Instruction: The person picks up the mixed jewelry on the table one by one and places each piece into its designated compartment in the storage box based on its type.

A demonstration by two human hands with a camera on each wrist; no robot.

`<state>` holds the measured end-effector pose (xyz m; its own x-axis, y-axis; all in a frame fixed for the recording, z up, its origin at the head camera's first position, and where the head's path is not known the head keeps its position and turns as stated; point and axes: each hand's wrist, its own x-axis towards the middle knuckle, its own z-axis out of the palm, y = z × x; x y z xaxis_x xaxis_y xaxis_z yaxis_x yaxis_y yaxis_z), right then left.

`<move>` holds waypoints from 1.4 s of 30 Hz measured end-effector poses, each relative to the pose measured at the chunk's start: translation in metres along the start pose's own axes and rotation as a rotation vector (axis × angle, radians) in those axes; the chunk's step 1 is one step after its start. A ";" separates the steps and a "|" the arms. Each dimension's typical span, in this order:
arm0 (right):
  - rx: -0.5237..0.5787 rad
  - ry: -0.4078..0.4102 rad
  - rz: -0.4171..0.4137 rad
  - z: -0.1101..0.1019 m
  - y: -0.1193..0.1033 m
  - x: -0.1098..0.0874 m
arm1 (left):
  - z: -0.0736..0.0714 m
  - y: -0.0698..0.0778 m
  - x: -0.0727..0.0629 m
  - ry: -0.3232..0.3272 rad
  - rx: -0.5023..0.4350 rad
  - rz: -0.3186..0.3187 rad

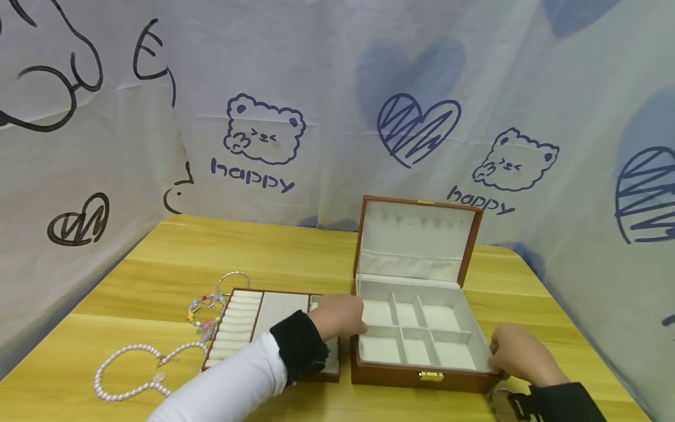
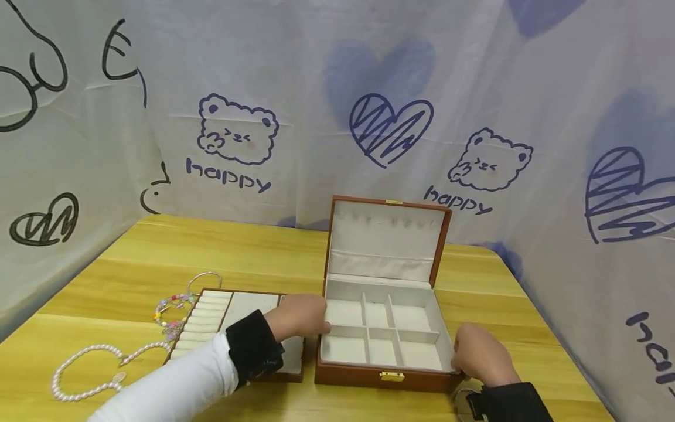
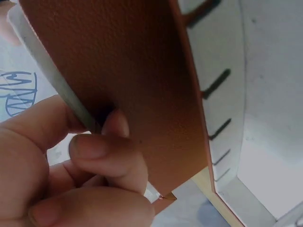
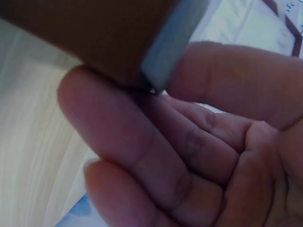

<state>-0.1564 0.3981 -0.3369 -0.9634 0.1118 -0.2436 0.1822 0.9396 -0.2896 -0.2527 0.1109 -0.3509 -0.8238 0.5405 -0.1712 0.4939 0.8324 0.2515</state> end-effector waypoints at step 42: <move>0.165 -0.069 0.047 -0.007 0.042 -0.018 | -0.027 0.056 -0.030 0.091 0.009 0.199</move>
<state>-0.1328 0.4376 -0.3381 -0.9384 0.1269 -0.3215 0.2622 0.8674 -0.4230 -0.2080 0.1385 -0.3059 -0.7314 0.6812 -0.0318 0.6515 0.7117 0.2628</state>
